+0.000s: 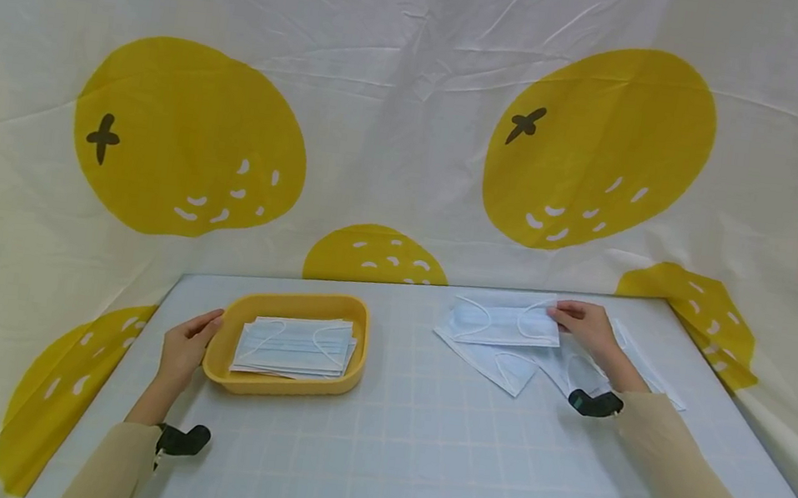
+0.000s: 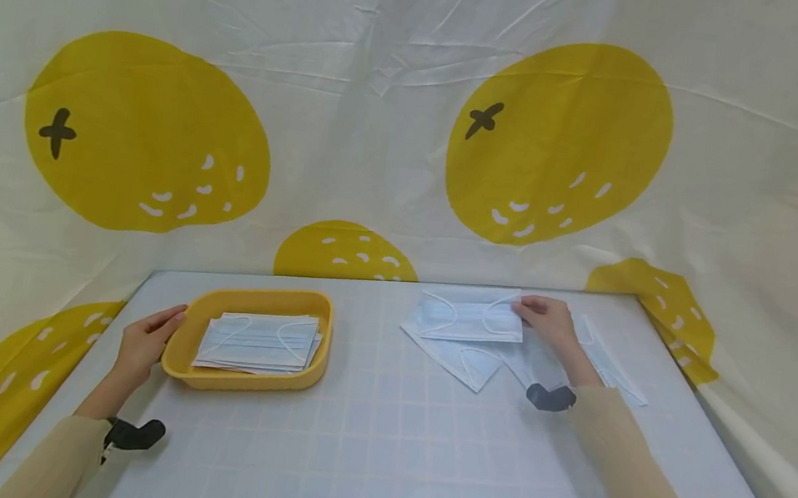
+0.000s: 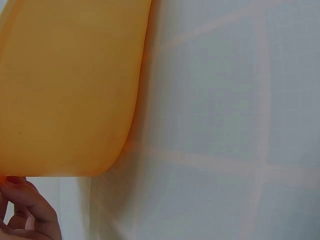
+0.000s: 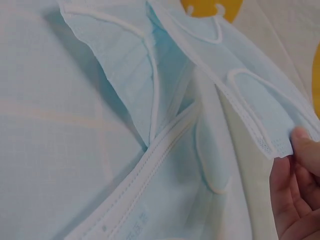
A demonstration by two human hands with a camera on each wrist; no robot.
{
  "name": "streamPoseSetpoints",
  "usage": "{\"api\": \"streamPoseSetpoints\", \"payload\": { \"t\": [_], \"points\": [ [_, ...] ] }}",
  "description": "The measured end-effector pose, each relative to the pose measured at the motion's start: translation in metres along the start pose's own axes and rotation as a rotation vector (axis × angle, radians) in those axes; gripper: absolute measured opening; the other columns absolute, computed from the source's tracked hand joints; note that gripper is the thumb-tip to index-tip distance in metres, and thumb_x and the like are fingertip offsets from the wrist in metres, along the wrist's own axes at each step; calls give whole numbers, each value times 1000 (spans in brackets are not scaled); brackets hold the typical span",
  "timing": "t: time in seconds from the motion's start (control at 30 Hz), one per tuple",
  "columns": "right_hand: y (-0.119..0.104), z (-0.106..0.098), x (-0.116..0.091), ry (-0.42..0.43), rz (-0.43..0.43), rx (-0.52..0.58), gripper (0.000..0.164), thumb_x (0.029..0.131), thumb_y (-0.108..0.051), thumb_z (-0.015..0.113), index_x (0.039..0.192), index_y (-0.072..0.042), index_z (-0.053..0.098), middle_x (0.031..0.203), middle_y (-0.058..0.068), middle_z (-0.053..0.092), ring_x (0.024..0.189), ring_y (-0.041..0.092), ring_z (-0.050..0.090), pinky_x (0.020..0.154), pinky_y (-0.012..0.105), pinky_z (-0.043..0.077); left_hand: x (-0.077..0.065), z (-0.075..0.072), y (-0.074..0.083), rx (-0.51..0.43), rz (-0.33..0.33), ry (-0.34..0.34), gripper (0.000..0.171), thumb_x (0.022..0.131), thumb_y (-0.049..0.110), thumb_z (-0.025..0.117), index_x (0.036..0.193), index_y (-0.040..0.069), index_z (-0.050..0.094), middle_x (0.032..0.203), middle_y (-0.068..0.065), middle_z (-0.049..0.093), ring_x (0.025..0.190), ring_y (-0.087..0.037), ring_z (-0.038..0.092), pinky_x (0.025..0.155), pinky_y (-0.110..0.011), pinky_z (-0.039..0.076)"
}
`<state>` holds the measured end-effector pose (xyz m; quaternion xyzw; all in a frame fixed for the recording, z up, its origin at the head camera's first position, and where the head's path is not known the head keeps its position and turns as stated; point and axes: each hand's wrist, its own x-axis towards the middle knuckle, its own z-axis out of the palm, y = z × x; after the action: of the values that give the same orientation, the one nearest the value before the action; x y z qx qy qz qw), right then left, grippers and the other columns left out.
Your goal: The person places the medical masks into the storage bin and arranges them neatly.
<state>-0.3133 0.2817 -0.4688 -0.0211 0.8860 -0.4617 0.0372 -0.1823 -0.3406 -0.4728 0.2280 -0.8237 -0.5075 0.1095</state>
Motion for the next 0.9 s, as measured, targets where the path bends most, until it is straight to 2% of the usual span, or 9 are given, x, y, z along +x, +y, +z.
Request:
{"api": "streamPoseSetpoints", "payload": {
  "t": [0.17, 0.3, 0.43, 0.57, 0.77, 0.9],
  "points": [
    [-9, 0, -6, 22, -40, 6, 49, 97, -35, 56, 127, 4, 57, 123, 26, 60, 87, 6, 62, 83, 23, 55, 0, 0, 0, -1, -7, -3, 52, 97, 44, 51, 136, 10, 55, 133, -12, 55, 79, 12, 49, 64, -10, 47],
    [-17, 0, -9, 33, -54, 14, 48, 96, -34, 57, 125, 4, 58, 120, 25, 61, 82, 0, 60, 78, 18, 55, 0, 0, 1, -2, -14, -2, 52, 97, 44, 51, 136, 10, 55, 134, -12, 55, 80, 12, 48, 64, -10, 47],
    [-29, 4, -13, 49, -72, 15, 45, 96, -31, 58, 123, 4, 60, 117, 24, 63, 82, 4, 61, 74, 14, 54, 0, 0, 1, 0, -15, 4, 51, 97, 44, 52, 135, 10, 56, 128, -8, 57, 79, 10, 49, 63, -12, 47],
    [-37, 9, -17, 59, -86, -11, 41, 97, -30, 58, 122, 3, 61, 116, 24, 63, 85, 11, 62, 74, 14, 53, 0, 0, 1, -1, -19, 3, 51, 97, 44, 51, 135, 11, 56, 130, -10, 56, 79, 11, 49, 63, -11, 47],
    [-44, 20, -21, 103, -144, 13, 38, 95, -26, 61, 117, 5, 63, 110, 24, 66, 76, 0, 60, 70, 13, 53, 0, 0, 0, 3, -16, -1, 52, 97, 44, 51, 136, 11, 56, 135, -13, 54, 80, 12, 49, 64, -10, 47],
    [-50, 27, -23, 118, -168, 13, 34, 95, -25, 62, 113, 4, 65, 106, 22, 67, 76, 3, 60, 68, 11, 52, 0, 0, 0, -3, -22, 0, 52, 97, 45, 51, 136, 11, 56, 135, -13, 54, 79, 12, 49, 64, -11, 47]
  ]
}}
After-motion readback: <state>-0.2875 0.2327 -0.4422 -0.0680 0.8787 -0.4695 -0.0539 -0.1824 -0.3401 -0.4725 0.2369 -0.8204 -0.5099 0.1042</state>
